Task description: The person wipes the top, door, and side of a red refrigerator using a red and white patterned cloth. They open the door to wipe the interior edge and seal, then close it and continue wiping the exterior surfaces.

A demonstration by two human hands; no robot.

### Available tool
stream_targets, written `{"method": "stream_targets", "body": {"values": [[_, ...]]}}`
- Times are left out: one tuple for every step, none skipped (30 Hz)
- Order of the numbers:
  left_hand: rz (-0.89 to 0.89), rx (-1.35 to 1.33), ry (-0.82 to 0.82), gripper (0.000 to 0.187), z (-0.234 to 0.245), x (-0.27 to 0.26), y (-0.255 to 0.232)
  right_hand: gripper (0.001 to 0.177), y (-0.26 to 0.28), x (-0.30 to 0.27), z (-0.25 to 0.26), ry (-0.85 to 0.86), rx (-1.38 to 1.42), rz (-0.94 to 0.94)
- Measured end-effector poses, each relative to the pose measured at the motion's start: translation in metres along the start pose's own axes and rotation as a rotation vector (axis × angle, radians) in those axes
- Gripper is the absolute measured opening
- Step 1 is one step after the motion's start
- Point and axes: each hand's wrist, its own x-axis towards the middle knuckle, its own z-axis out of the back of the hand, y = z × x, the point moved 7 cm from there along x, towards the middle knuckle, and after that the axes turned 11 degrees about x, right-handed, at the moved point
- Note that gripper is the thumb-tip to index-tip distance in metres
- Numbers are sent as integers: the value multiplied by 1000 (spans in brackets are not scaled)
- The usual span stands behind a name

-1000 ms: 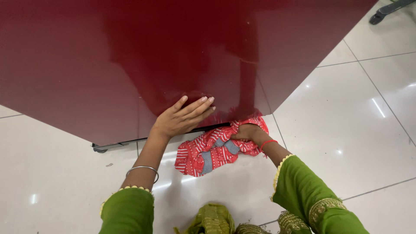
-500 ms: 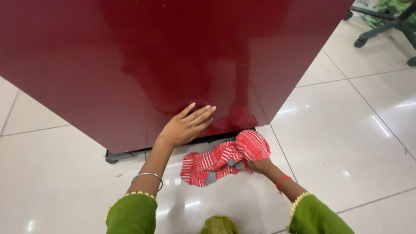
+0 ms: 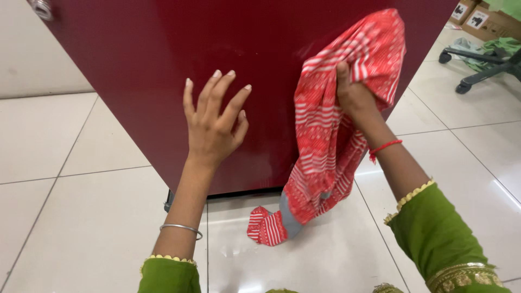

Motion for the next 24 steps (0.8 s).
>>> {"method": "stream_targets", "body": {"values": [[39,6,-37,47,7,5,9,114,22,5,20,-26,63,-97],[78,11,-75,46,14,10,18,112,79,12,45,-160,140,255],[122,20,-113,44,21,10,26,109,133,7,66,-283,215,612],[173,20,-150,44,28,10,36,108,153,16,64,-228,141,432],[223,20,-189,44,35,9,48,106,169,22,62,-171,65,254],[272,20,-229,44,41,9,59,105,182,23,56,-112,-11,77],[333,-16,-286,45,49,6,73,110,197,16,38,-21,-108,9],[393,-53,-344,46,57,3,86,115,208,8,21,69,-207,-59],[450,-90,-402,47,64,-1,99,111,220,-2,4,146,-275,-59],[523,-155,-464,44,69,-8,110,107,232,-15,-15,211,-323,-3],[593,-222,-524,41,74,-17,119,103,239,-29,-35,275,-382,53],[666,-282,-558,41,76,-23,128,99,248,-42,-57,337,-437,133],[738,-347,-600,41,77,-28,137,95,259,-52,-76,387,-495,236],[813,-407,-614,43,75,-31,144,91,268,-63,-96,429,-555,346],[886,-474,-624,46,72,-34,150,87,276,-72,-114,458,-621,460],[911,-502,-612,46,69,-34,151,83,282,-80,-133,468,-702,583],[934,-531,-599,47,66,-35,150,80,288,-88,-151,461,-792,717],[957,-560,-587,47,62,-36,149,76,293,-94,-168,440,-886,853],[939,-553,-576,47,60,-36,148,73,298,-98,-183,383,-1001,1002],[922,-546,-566,46,58,-36,145,69,303,-99,-196,310,-1114,1146],[903,-538,-561,45,56,-35,144,66,310,-98,-205,213,-1212,1292],[904,-543,-571,46,53,-36,143,63,318,-93,-210,110,-1295,1411],[902,-548,-573,46,50,-37,143,60,326,-87,-210,-6,-1371,1513],[900,-552,-575,46,46,-38,142,58,337,-80,-205,-111,-1431,1592]]}}
